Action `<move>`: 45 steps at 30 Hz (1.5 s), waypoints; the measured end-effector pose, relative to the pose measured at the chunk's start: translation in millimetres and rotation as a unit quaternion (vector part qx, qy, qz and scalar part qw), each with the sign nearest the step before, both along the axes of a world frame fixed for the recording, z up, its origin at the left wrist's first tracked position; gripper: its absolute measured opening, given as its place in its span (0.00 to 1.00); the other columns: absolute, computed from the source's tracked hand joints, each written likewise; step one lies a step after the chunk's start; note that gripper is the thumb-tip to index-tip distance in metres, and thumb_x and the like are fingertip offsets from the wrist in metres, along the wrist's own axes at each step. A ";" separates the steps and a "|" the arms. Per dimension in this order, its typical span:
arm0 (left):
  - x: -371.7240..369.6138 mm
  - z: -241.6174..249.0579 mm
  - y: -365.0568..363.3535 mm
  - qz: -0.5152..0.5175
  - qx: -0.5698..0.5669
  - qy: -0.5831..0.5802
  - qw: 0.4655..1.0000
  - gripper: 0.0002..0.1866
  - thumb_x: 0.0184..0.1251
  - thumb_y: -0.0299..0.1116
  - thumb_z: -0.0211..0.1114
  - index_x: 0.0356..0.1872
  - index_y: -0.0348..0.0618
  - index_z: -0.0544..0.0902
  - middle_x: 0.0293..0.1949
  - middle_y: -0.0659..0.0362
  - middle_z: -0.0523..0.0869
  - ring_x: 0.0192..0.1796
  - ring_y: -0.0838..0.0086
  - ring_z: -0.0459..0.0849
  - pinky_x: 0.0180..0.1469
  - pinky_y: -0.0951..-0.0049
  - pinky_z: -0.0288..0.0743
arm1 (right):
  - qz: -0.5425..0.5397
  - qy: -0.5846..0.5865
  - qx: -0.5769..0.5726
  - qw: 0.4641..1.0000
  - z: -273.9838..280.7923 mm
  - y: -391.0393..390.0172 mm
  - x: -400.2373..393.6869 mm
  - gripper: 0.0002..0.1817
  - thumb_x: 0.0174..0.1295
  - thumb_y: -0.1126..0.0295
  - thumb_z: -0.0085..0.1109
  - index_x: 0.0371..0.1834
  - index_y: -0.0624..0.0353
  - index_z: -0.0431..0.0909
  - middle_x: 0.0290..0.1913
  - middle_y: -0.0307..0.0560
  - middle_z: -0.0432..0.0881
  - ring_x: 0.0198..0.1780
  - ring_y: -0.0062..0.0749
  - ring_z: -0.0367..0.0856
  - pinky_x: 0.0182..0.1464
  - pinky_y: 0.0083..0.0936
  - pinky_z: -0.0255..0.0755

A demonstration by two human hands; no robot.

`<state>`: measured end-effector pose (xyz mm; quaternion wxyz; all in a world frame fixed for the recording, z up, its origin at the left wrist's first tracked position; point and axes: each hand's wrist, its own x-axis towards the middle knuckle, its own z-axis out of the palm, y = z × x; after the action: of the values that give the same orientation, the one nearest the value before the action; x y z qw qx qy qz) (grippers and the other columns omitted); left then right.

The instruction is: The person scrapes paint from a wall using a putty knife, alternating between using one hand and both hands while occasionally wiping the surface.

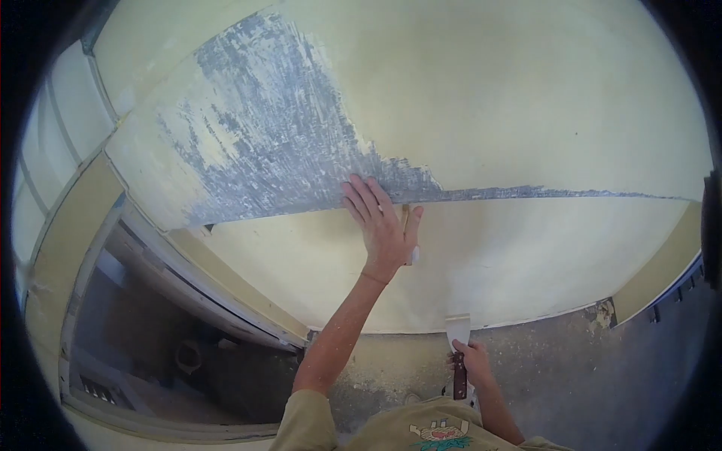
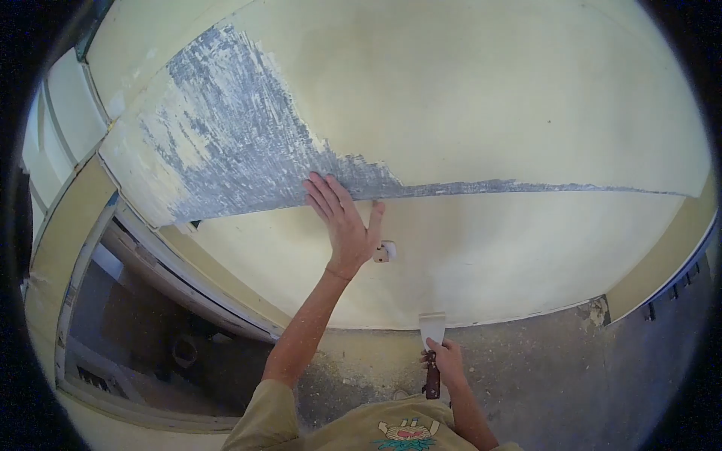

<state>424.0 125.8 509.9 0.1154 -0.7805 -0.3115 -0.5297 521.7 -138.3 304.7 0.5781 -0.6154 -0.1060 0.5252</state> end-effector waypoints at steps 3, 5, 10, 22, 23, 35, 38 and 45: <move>-18.1 -0.3 4.5 0.019 -0.006 0.023 1.000 0.48 0.73 0.51 0.54 0.74 0.20 0.41 0.75 0.27 0.39 0.78 0.34 0.35 0.75 0.38 0.29 | -0.006 -0.008 0.003 1.000 2.0 -4.1 0.4 0.15 0.64 0.62 0.64 0.43 0.65 0.79 0.29 0.49 0.83 0.24 0.31 0.82 0.26 0.29 0.77; -33.2 1.6 11.1 0.037 -0.014 0.022 0.999 0.47 0.73 0.49 0.54 0.74 0.21 0.42 0.76 0.29 0.41 0.79 0.36 0.37 0.76 0.40 0.30 | -0.014 -0.001 0.006 1.000 3.1 -8.3 1.2 0.14 0.66 0.66 0.62 0.44 0.68 0.79 0.28 0.49 0.82 0.22 0.31 0.82 0.25 0.28 0.77; -59.2 10.3 21.8 0.072 -0.020 -0.056 0.996 0.44 0.74 0.47 0.54 0.75 0.23 0.43 0.77 0.33 0.42 0.80 0.41 0.37 0.77 0.44 0.33 | -0.022 0.001 -0.009 1.000 2.7 -15.7 6.6 0.13 0.66 0.66 0.62 0.42 0.68 0.79 0.27 0.49 0.81 0.22 0.31 0.81 0.24 0.28 0.76; -84.7 8.9 3.0 0.078 -0.065 -0.068 0.993 0.35 0.72 0.40 0.60 0.76 0.41 0.60 0.77 0.38 0.48 0.79 0.43 0.46 0.76 0.45 0.44 | 0.030 -0.147 0.136 0.979 103.9 28.3 -9.3 0.14 0.71 0.70 0.51 0.56 0.61 0.66 0.24 0.47 0.79 0.19 0.28 0.79 0.20 0.25 0.73; -86.6 6.7 -3.2 0.079 -0.067 -0.069 0.992 0.35 0.72 0.40 0.60 0.76 0.41 0.60 0.77 0.38 0.48 0.79 0.43 0.46 0.76 0.45 0.44 | 0.072 -0.138 0.176 0.972 129.7 40.6 -13.9 0.14 0.71 0.70 0.51 0.56 0.60 0.65 0.24 0.47 0.79 0.18 0.27 0.78 0.19 0.24 0.72; -82.2 19.8 -34.3 -0.276 -0.389 -0.420 0.772 0.13 0.75 0.35 0.61 0.32 0.36 0.80 0.25 0.64 0.81 0.29 0.83 0.78 0.29 0.78 0.75 | 0.248 -0.126 0.339 0.899 235.6 127.2 -76.6 0.23 0.69 0.76 0.51 0.66 0.58 0.60 0.33 0.49 0.81 0.21 0.23 0.77 0.17 0.20 0.69; -86.3 30.3 -23.3 -0.289 -0.387 -0.465 0.742 0.14 0.76 0.35 0.59 0.31 0.36 0.79 0.24 0.64 0.80 0.25 0.85 0.77 0.25 0.80 0.72 | 0.262 -0.126 0.334 0.897 232.7 112.5 -80.8 0.40 0.65 0.79 0.53 0.78 0.57 0.44 0.41 0.57 0.81 0.21 0.26 0.79 0.17 0.20 0.70; -67.0 40.5 -7.4 -0.291 -0.383 -0.524 0.703 0.14 0.75 0.36 0.60 0.30 0.37 0.79 0.20 0.64 0.78 0.20 0.83 0.75 0.21 0.79 0.68 | 0.171 -0.305 0.352 0.868 227.4 128.2 -92.0 0.35 0.67 0.80 0.50 0.78 0.58 0.53 0.39 0.48 0.81 0.20 0.15 0.71 0.19 0.14 0.64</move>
<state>357.0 118.4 550.5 -0.5356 -0.4061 -0.2551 -0.6951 429.7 -10.1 532.1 0.5966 -0.4729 -0.5585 0.3295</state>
